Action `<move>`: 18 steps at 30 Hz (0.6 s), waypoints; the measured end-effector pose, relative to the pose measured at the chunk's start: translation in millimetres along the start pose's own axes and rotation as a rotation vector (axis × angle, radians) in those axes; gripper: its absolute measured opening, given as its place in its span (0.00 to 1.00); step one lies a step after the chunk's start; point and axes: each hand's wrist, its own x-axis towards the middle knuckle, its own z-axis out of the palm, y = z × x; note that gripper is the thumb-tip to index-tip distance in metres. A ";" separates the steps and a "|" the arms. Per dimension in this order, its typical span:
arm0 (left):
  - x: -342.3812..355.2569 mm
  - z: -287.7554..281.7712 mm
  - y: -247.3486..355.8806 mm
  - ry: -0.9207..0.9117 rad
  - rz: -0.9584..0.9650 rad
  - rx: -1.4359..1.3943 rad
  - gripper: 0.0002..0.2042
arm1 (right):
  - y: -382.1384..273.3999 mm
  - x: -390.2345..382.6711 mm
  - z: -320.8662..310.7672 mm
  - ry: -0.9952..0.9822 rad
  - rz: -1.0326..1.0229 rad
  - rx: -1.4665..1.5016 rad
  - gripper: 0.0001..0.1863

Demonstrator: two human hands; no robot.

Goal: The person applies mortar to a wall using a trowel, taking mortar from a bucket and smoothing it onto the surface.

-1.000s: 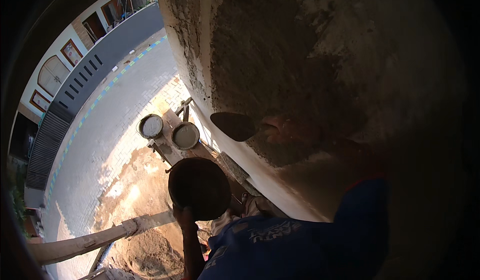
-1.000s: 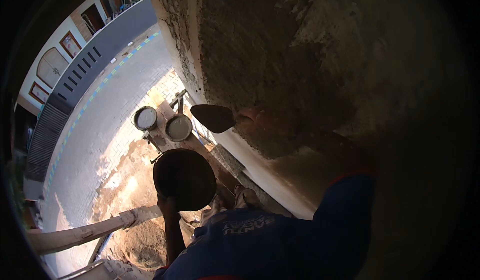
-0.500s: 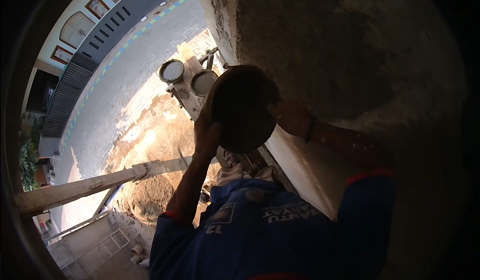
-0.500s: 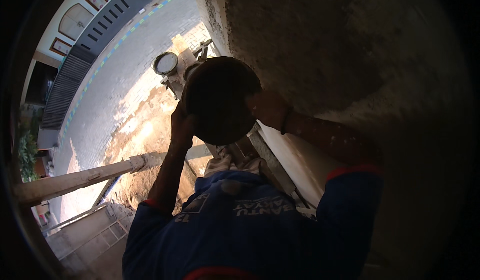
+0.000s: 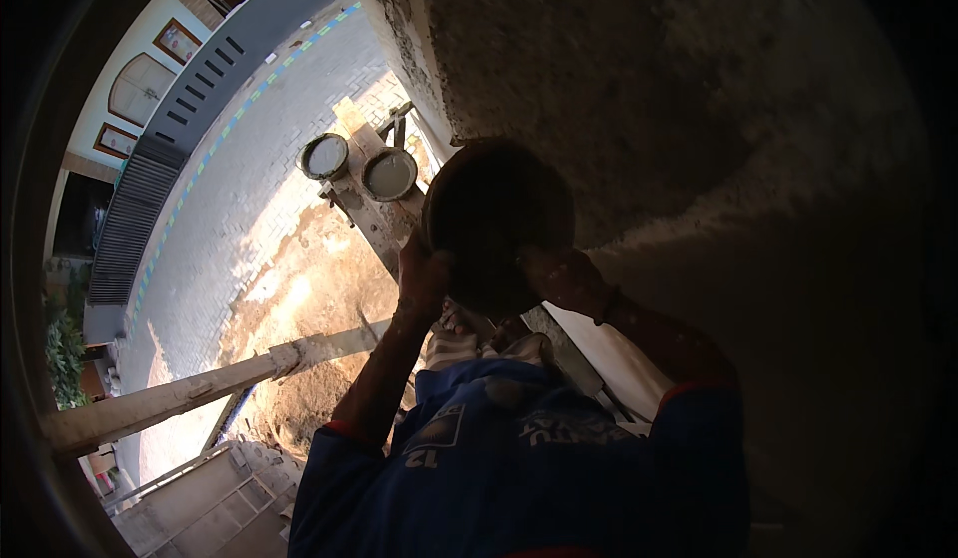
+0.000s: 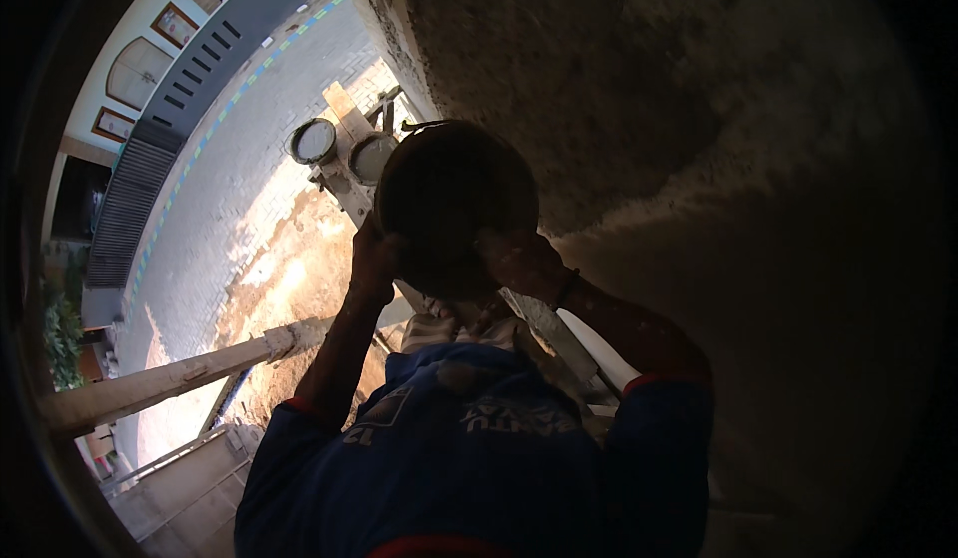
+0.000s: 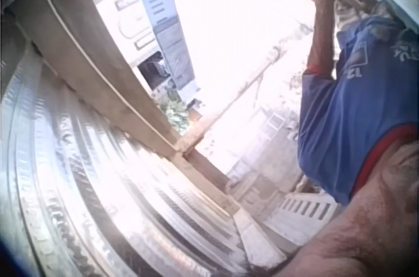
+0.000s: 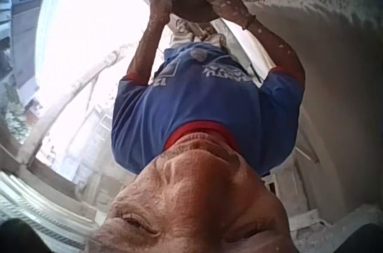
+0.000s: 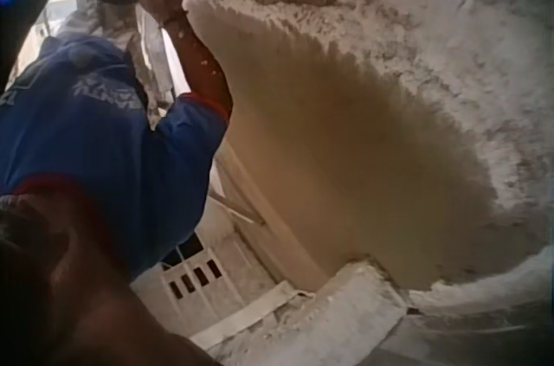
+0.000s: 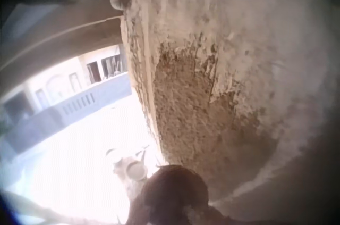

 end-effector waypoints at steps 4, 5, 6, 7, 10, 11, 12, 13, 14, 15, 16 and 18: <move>-11.2 -2.4 3.9 0.027 0.012 -0.035 0.29 | -71.7 -17.5 -0.8 -0.098 -0.069 0.156 0.24; -13.8 0.2 10.4 0.037 -0.026 -0.037 0.28 | -72.7 -19.4 -7.9 -0.096 -0.072 0.148 0.24; -16.5 1.5 14.1 0.047 -0.063 -0.038 0.28 | -72.9 -20.9 -16.7 -0.125 -0.093 -0.175 0.24; -15.6 4.8 12.6 0.028 -0.046 -0.051 0.28 | -79.2 -23.0 -29.1 -0.122 -0.108 -0.358 0.24; -15.5 -3.3 7.5 0.043 0.006 -0.202 0.26 | -106.4 -16.6 -59.4 -0.159 0.052 -0.279 0.23; -16.9 -4.0 11.3 0.030 0.025 -0.211 0.26 | -114.3 -16.7 -66.2 -0.174 0.147 -0.139 0.22; -17.7 -3.9 16.6 0.059 0.005 -0.207 0.26 | -123.2 -16.7 -72.5 -0.186 0.240 0.003 0.22; -21.0 -10.5 19.5 0.107 -0.017 -0.189 0.26 | -138.7 -11.7 -65.7 -0.208 0.276 0.080 0.21; -17.4 -7.9 19.4 0.094 -0.010 -0.216 0.26 | -166.1 -19.5 -64.8 -0.183 0.325 0.137 0.21; -17.8 -12.7 21.5 0.093 0.001 -0.216 0.26 | -220.9 -18.6 -39.5 -0.098 0.166 -0.360 0.20; -17.1 -13.6 20.9 0.103 0.026 -0.248 0.26 | -266.1 -22.4 -22.4 0.004 0.007 -0.853 0.19; -27.0 -43.1 24.0 0.216 0.086 -0.240 0.25 | -313.8 -6.5 -3.2 -0.058 -0.014 -0.784 0.18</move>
